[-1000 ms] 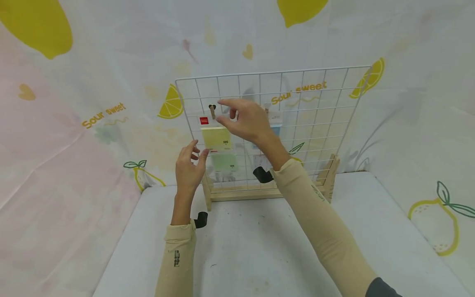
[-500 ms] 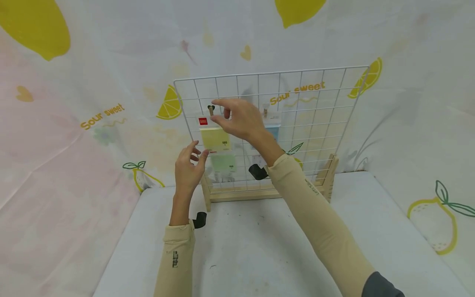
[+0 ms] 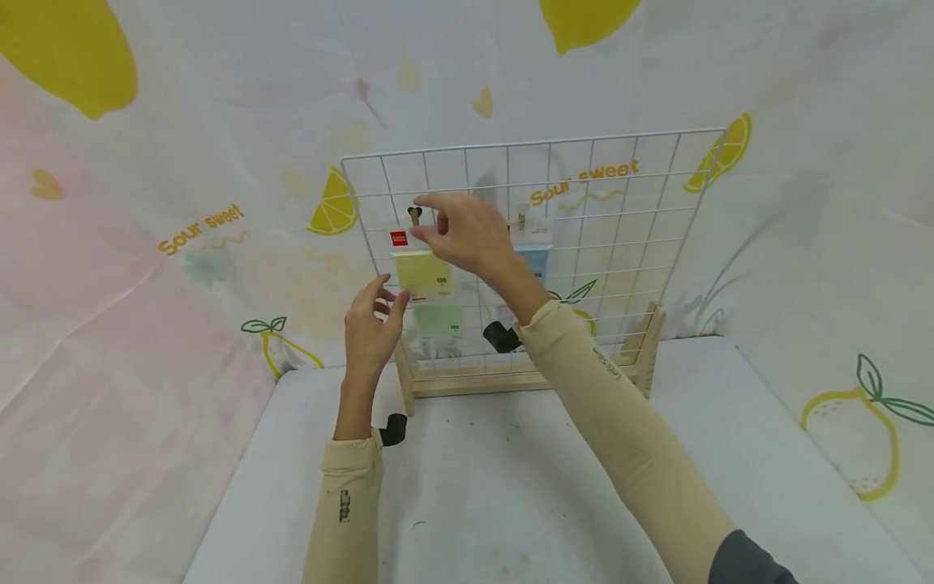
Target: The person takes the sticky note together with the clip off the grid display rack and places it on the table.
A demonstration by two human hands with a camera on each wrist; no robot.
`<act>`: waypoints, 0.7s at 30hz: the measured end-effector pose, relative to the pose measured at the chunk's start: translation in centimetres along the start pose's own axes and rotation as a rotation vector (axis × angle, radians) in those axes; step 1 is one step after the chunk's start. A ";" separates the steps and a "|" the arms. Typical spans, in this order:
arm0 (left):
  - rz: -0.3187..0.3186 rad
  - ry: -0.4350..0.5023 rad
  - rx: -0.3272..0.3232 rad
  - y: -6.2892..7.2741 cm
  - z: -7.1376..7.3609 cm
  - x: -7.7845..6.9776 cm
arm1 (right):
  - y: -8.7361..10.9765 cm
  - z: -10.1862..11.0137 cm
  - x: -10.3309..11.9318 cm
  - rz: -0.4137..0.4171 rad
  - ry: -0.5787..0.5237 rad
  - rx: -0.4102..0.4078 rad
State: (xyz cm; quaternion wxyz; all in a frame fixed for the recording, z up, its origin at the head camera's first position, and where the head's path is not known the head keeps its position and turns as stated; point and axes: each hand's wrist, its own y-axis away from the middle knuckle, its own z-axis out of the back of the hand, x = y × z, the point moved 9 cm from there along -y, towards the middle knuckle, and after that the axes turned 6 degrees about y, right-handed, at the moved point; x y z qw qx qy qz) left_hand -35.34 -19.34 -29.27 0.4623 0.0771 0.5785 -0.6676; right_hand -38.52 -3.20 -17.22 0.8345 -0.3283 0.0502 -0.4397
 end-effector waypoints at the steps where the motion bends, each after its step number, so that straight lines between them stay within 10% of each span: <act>1: 0.005 0.002 0.003 0.0 0.0 0.0 | 0.0 -0.1 0.0 -0.004 -0.002 0.003; 21: 0.065 0.131 0.003 -0.6 -0.8 0.7 | -0.7 -0.8 0.4 -0.054 0.014 0.057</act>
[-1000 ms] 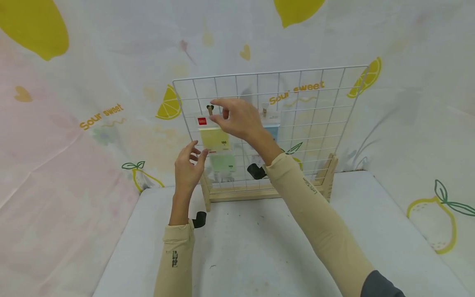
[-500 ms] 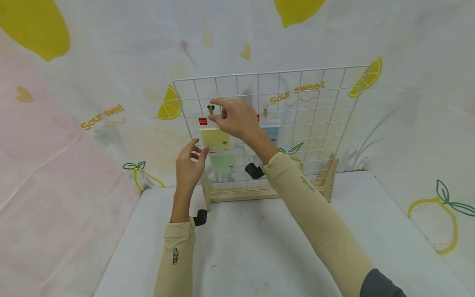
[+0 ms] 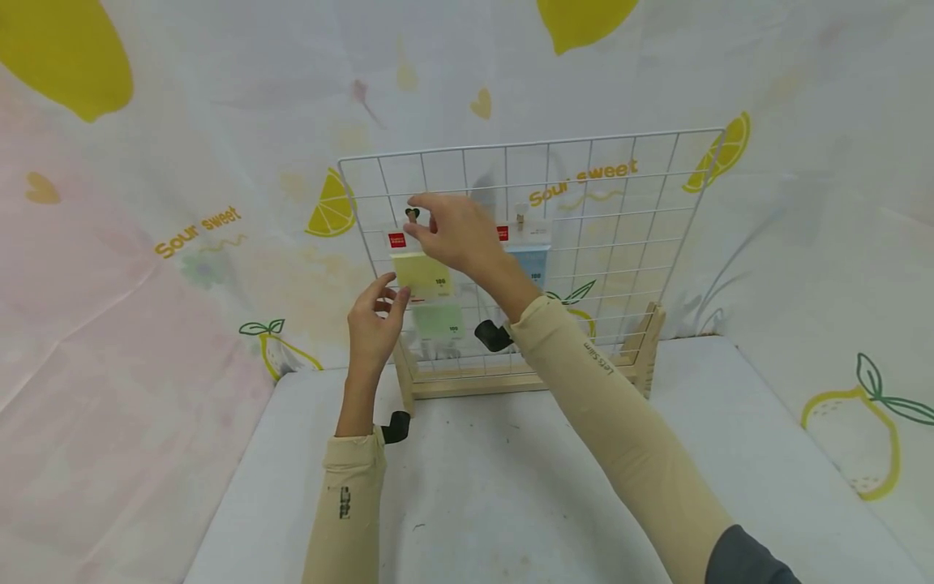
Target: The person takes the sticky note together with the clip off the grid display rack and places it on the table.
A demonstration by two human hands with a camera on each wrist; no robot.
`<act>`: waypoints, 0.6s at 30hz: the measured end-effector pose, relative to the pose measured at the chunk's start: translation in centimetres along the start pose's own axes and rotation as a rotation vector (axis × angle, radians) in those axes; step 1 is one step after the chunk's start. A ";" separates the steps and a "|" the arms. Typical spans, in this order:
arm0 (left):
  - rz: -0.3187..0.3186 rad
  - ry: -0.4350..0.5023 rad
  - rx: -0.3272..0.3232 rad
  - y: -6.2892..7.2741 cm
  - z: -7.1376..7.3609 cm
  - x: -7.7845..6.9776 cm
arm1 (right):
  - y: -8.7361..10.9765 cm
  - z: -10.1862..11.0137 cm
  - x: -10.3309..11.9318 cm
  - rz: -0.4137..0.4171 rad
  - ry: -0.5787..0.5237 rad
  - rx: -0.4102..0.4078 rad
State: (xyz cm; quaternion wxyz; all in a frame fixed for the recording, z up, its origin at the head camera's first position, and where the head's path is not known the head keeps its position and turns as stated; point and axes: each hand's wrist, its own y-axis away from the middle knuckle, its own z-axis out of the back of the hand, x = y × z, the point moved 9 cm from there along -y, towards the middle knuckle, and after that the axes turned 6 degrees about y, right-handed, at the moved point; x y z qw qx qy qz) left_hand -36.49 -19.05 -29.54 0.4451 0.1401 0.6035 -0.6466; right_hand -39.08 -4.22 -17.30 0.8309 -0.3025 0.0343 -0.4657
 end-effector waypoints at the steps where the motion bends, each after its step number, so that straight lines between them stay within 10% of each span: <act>1: -0.003 0.004 -0.001 0.0 0.0 0.0 | 0.0 0.0 0.0 -0.003 -0.003 0.000; 18: 0.093 0.060 0.012 -0.2 -0.4 0.5 | -0.1 0.2 0.1 -0.042 0.007 -0.038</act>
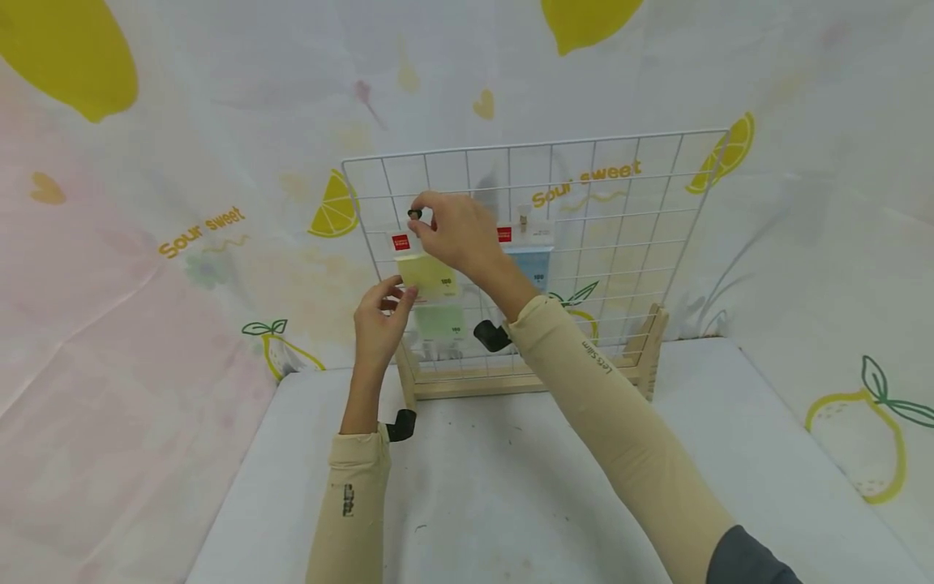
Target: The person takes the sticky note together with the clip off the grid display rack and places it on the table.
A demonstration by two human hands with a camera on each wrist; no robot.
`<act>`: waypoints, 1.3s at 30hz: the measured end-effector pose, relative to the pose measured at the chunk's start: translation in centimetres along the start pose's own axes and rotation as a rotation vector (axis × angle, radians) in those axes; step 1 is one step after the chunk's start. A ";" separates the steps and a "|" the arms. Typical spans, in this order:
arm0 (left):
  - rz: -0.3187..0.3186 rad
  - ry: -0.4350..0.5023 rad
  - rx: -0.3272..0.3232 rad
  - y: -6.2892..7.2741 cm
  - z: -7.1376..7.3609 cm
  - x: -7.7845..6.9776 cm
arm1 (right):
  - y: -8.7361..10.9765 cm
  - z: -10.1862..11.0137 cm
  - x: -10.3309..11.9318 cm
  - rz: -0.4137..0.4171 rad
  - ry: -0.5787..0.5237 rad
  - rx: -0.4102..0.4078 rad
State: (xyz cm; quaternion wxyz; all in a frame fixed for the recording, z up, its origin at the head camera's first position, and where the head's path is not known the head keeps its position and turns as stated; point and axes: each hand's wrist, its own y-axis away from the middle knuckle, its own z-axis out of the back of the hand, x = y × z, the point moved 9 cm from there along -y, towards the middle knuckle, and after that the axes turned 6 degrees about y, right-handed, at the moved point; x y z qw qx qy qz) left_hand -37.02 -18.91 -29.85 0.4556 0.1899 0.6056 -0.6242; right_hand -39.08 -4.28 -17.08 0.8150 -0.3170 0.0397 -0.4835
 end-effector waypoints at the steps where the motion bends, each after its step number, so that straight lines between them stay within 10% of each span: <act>1: 0.010 0.002 0.002 0.0 0.0 0.0 | 0.0 0.0 0.0 -0.002 0.000 -0.003; 18: 0.044 0.086 0.013 -0.2 0.0 0.2 | 0.2 0.0 -0.1 -0.009 0.001 -0.032; 25: 0.053 0.131 0.018 0.7 0.5 -3.6 | 0.1 0.1 -0.3 -0.008 -0.035 -0.046; 32: 0.084 0.217 0.013 -0.1 0.3 0.0 | 0.1 0.2 -0.5 -0.003 -0.086 -0.059; 39: 0.104 0.240 0.023 0.0 0.1 0.2 | -0.1 0.3 -0.6 0.000 -0.093 -0.046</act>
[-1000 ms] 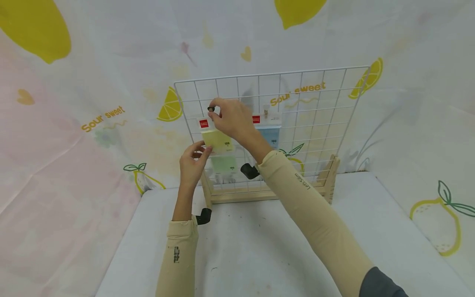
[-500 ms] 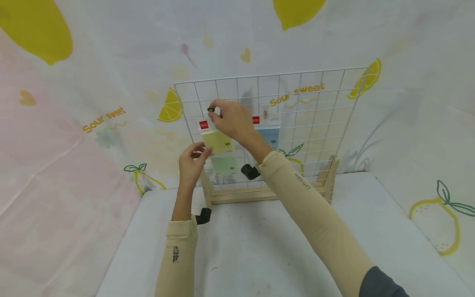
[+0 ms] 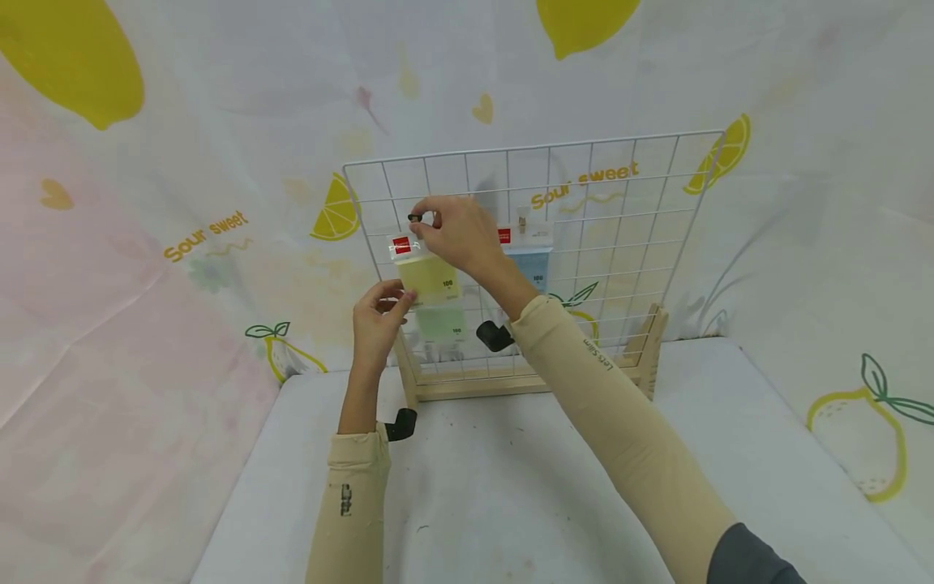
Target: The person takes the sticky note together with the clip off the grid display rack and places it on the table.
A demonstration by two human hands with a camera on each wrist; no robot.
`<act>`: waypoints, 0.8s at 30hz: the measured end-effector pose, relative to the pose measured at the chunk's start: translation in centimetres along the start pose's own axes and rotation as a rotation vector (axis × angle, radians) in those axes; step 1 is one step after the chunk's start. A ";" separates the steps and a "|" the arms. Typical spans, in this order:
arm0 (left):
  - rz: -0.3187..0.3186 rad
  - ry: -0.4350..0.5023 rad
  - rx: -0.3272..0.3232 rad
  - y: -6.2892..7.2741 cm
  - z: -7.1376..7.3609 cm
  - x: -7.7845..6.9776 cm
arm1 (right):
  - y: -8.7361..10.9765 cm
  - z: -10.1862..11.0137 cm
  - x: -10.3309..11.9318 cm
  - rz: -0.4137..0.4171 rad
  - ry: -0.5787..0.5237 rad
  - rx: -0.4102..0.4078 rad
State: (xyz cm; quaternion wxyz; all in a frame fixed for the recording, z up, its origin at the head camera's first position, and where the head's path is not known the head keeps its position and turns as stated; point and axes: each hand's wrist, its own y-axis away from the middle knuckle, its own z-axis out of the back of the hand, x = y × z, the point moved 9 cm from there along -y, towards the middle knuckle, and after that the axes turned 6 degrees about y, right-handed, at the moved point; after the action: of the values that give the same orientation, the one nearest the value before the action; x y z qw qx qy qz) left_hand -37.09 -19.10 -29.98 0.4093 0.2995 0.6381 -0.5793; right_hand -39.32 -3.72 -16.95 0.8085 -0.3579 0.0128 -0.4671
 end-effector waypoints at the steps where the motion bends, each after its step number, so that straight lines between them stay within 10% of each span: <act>1: 0.002 0.005 0.001 0.0 0.0 0.0 | 0.0 0.0 0.0 0.001 0.002 -0.001; 24: 0.036 0.024 0.001 0.1 0.0 0.3 | 0.4 0.6 0.5 0.059 -0.051 -0.061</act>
State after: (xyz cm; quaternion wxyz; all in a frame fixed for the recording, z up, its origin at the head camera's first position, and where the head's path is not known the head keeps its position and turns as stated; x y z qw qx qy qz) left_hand -37.16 -19.08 -30.26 0.4117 0.3180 0.6372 -0.5686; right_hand -38.56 -3.69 -16.58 0.8107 -0.3937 0.0170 -0.4331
